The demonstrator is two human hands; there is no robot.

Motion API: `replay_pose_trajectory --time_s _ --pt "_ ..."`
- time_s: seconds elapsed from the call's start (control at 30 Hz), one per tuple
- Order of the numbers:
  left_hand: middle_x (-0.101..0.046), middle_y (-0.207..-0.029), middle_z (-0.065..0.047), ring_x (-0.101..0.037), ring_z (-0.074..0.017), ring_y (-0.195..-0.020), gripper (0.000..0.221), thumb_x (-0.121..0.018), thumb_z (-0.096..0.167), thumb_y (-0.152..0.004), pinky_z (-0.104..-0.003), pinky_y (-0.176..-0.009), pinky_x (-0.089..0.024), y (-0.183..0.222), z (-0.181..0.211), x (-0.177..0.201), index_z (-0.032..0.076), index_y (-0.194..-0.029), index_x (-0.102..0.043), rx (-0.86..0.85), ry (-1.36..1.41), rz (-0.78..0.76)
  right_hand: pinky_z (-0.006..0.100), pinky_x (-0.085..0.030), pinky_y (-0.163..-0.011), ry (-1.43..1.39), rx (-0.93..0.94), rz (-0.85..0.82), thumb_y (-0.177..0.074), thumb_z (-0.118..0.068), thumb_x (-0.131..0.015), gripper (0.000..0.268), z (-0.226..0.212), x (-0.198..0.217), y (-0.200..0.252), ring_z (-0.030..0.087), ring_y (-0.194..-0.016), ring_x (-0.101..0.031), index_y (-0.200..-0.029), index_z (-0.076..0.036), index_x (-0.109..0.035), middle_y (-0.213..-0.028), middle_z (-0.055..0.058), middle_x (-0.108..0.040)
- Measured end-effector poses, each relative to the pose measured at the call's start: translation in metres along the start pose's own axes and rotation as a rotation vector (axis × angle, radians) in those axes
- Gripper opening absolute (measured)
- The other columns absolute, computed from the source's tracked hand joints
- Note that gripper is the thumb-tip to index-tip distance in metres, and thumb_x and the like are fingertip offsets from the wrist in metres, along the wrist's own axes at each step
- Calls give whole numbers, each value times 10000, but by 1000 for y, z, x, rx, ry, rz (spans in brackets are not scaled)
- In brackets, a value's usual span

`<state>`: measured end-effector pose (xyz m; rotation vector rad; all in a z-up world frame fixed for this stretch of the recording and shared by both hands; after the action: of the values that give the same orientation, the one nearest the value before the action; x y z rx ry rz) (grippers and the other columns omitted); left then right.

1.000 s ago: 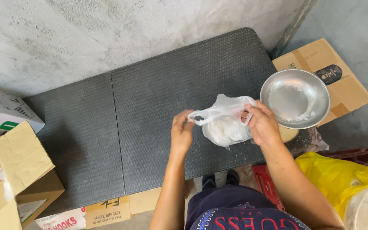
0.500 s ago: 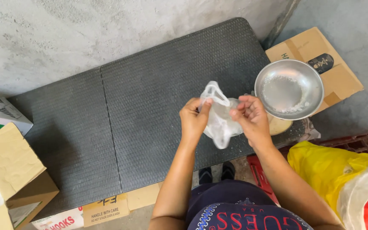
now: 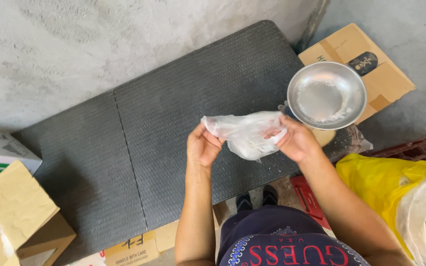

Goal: Weigh portions of white powder into small plastic bags and place them into a shipping box.

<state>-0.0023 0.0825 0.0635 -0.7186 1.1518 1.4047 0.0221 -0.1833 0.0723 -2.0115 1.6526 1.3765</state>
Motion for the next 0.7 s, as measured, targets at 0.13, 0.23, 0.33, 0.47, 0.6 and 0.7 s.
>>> replay_pose_trajectory --time_s 0.13,0.23,0.33,0.47,0.6,0.7 --pt "-694 -1189 -160 -681 -321 -1112 275 -452 130 -1031 -514 -1001 -551 -26 -22 -25 1 -1198 -628 78 -165 -58 461 -564 -951 -70 153 85 -1029 -185 -567 193 -47 7 -6 233 -968 -711 -1156 -49 -619 -996 94 -681" --pt "-677 -1171 -143 -672 -287 -1106 258 -454 81 -1071 -465 -976 -555 -57 -49 -53 -11 -1239 -628 110 -384 -278 416 -563 -980 -48 309 38 -1035 -168 -569 210 -98 9 -1 222 -998 -711 -1154 -16 -651 -1054 112 -712" --pt "-683 -1128 -142 -691 -269 -1034 249 -426 85 -1067 -446 -884 -587 -91 -83 -88 0 -1187 -627 114 -441 -305 440 -573 -927 73 514 46 -1035 -100 -607 91 -148 30 7 233 -971 -702 -1098 -40 -636 -1032 91 -703" --pt "-693 -1116 -146 -708 -264 -986 234 -409 57 -1045 -422 -841 -616 -132 -133 -106 11 -1141 -617 247 -358 -224 441 -596 -920 53 583 103 -1039 -131 -583 144 -193 58 25 252 -955 -716 -1079 -16 -659 -1013 112 -719" --pt "-673 -1103 -136 -680 -228 -930 204 -449 93 -1061 -415 -770 -609 -146 -181 -105 44 -1170 -615 319 -672 -161 448 -596 -909 27 570 213 -1043 -140 -582 183 -215 93 33 264 -935 -710 -1085 10 -679 -1015 129 -721" --pt "-690 -1108 -88 -705 -182 -941 276 -493 92 -991 -386 -750 -609 -147 -200 -101 75 -1211 -659 396 -602 -244 456 -609 -891 -59 608 206 -1023 -158 -567 188 -230 118 31 275 -919 -719 -1061 3 -655 -1008 140 -725"
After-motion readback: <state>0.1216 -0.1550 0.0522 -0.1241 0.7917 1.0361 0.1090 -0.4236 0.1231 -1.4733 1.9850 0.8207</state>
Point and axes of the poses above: each hand's wrist, its own y-axis away from the middle knuckle, its own x-axis out of the back of the hand, z = x × y, the point moved 2 cm from there along -y, towards the middle knuckle
